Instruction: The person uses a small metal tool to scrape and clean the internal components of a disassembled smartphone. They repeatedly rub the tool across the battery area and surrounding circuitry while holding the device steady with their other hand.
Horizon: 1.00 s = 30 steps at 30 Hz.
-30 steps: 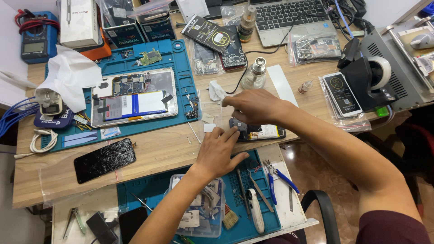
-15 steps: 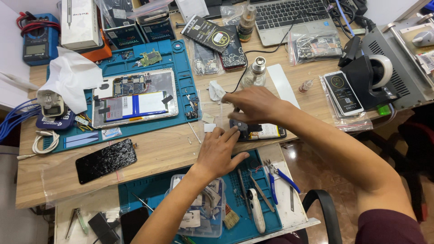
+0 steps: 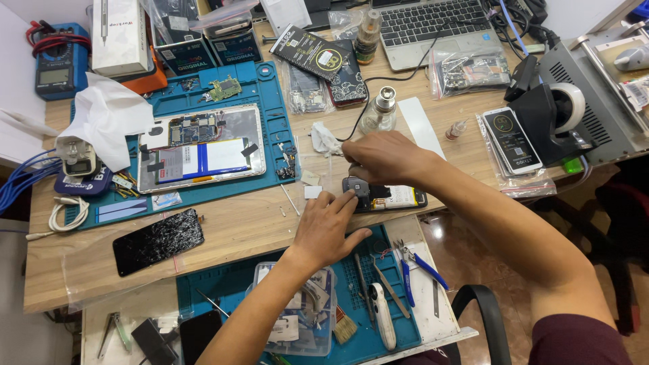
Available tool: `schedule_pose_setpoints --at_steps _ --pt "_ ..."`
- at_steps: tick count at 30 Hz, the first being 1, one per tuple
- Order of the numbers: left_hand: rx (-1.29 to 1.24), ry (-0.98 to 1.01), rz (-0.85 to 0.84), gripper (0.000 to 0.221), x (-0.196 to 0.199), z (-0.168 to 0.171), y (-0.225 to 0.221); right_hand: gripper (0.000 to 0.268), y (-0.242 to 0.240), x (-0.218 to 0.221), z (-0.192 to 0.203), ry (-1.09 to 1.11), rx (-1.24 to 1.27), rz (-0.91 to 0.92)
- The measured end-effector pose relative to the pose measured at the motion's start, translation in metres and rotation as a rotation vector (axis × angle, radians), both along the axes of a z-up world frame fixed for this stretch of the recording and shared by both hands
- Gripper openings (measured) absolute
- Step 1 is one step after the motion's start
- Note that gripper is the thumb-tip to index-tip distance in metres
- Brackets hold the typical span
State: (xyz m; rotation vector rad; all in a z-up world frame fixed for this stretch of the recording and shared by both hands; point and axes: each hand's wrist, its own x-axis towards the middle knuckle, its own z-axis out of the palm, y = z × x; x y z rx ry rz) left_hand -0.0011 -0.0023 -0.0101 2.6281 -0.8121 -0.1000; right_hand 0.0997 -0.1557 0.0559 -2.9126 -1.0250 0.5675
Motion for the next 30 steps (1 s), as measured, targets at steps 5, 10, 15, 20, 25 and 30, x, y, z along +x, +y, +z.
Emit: schedule_pose_setpoints --at_steps 5,10,15,20,25,30 --pt "0.010 -0.017 0.006 0.055 0.000 0.001 -0.001 0.031 0.000 -0.003 0.006 -0.036 -0.039 -0.038" --pt "0.025 -0.007 0.012 0.055 0.000 0.002 -0.002 0.044 -0.001 -0.002 -0.003 -0.174 -0.146 -0.024" --pt "0.030 0.027 0.014 0.054 0.001 0.007 -0.003 0.027 0.002 -0.004 0.006 -0.043 -0.052 0.011" --pt "0.052 0.021 0.017 0.054 0.000 0.006 -0.004 0.030 0.004 0.000 -0.005 -0.090 -0.032 0.022" --pt "0.043 0.026 0.010 0.053 0.000 0.010 -0.004 0.034 0.006 0.002 -0.007 -0.139 -0.057 0.030" --pt "0.038 0.009 0.013 0.053 0.000 0.007 -0.005 0.035 0.005 -0.001 -0.011 -0.195 -0.087 0.038"
